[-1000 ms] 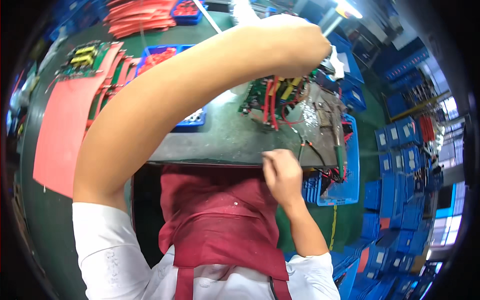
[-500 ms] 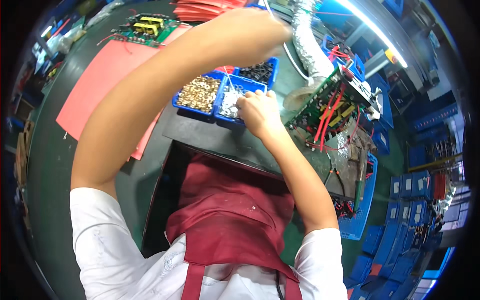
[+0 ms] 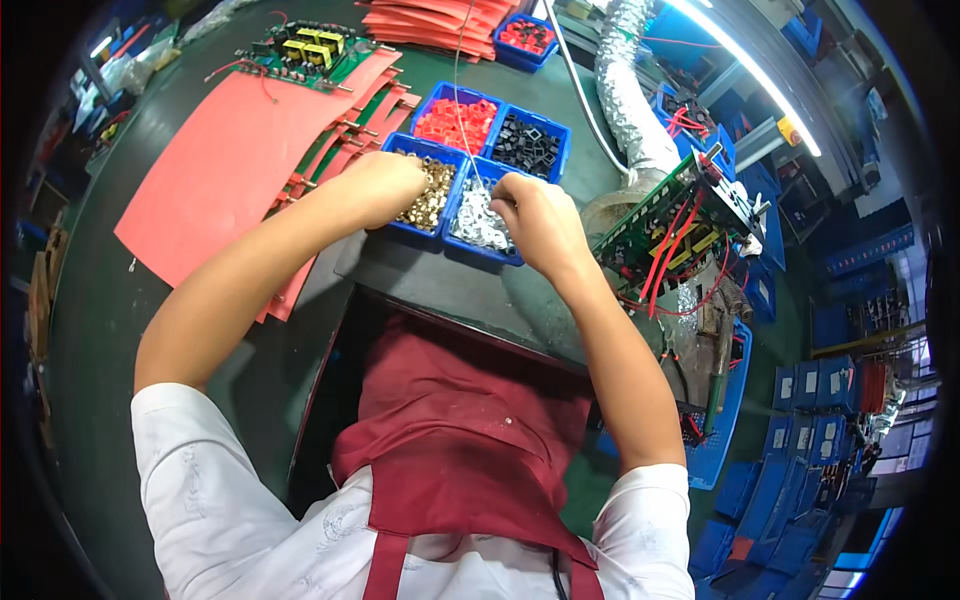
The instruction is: Assembling and soldering components onto a printed circuit board at a factory workstation.
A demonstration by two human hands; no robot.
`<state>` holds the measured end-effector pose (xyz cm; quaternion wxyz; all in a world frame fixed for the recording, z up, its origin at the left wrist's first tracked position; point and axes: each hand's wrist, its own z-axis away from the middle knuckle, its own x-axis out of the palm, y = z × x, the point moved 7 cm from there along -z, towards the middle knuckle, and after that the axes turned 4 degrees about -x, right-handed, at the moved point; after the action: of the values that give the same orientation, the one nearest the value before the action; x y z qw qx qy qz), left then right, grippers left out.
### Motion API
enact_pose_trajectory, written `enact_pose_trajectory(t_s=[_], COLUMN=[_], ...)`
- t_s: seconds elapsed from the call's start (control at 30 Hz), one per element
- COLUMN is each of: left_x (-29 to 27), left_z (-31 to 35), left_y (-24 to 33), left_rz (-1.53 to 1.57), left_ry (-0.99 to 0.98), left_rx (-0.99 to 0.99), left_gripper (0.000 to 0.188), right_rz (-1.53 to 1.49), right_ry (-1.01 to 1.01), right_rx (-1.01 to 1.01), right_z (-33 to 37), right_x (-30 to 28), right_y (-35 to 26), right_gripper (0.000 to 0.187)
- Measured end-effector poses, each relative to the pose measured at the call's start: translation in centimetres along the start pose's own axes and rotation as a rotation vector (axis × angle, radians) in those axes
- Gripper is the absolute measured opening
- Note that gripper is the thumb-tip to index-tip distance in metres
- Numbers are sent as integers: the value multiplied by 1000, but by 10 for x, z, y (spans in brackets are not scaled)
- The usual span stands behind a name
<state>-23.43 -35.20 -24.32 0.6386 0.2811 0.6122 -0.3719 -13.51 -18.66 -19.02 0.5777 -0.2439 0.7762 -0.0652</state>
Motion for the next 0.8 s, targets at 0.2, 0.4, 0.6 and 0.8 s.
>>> enact_pose_trajectory(t_s=[0.2,0.4,0.6,0.8], left_x=[14,0,-23,-42], left_z=[0,-9,-10,-14], left_y=[-11,12,39,61], left_rz=[58,64,12,83], left_ry=[-2,113,210,212], left_rx=[12,107,158,181], left_gripper=[11,7,3,3], right_rz=[-39,118,29,5], right_ry=[231,395,176,182], right_rx=[-149,30,220,251], right_z=[7,17,31,41], right_x=[-98,-252,-295,-309], right_y=[-69,9,103,119], right_gripper=[12,19,29,29])
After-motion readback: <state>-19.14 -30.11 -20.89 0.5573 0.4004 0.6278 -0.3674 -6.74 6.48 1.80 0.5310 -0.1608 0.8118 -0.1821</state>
